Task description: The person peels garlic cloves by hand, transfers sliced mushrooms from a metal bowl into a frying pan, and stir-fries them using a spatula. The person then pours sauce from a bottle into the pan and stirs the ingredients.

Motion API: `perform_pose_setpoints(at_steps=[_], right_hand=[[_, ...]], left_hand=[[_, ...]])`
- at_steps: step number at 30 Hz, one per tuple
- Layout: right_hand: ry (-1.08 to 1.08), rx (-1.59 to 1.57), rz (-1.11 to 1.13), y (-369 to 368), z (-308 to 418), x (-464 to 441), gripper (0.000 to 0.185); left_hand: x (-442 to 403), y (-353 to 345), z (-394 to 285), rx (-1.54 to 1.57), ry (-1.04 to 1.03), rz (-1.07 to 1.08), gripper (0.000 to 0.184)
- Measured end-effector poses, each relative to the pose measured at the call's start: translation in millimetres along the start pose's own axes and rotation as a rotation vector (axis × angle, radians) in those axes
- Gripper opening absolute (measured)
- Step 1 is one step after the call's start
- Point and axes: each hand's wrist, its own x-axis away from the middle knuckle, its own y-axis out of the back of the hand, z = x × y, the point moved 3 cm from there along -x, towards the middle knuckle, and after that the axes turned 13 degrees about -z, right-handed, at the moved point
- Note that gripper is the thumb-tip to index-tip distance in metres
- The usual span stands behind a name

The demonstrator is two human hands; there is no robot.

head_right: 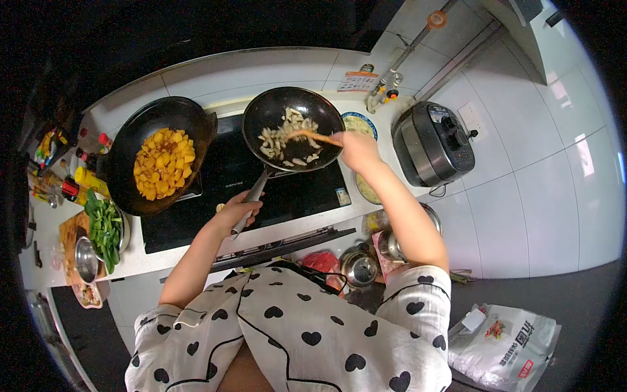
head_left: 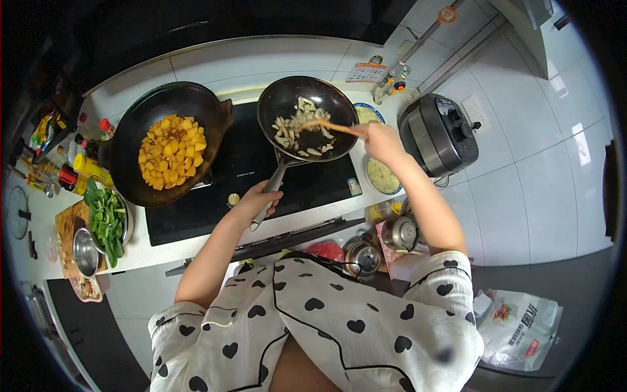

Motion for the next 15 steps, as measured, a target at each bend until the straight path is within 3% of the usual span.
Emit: perform_pose_setpoints(at_steps=[5,8,15], right_hand=[[-0.11,-0.101,-0.201,-46,-9,-27,0.044],[-0.048,-0.19,-0.087,-61,-6,-16,0.043],[0.106,-0.012,0.179,82,-4,-11,0.041]], left_hand=[[0,0,1,-0.019,-0.006,0.001,0.034],[-1,3,1,-0.006,-0.014,0.01,0.034],[-2,1,2,0.005,-0.001,-0.006,0.036]])
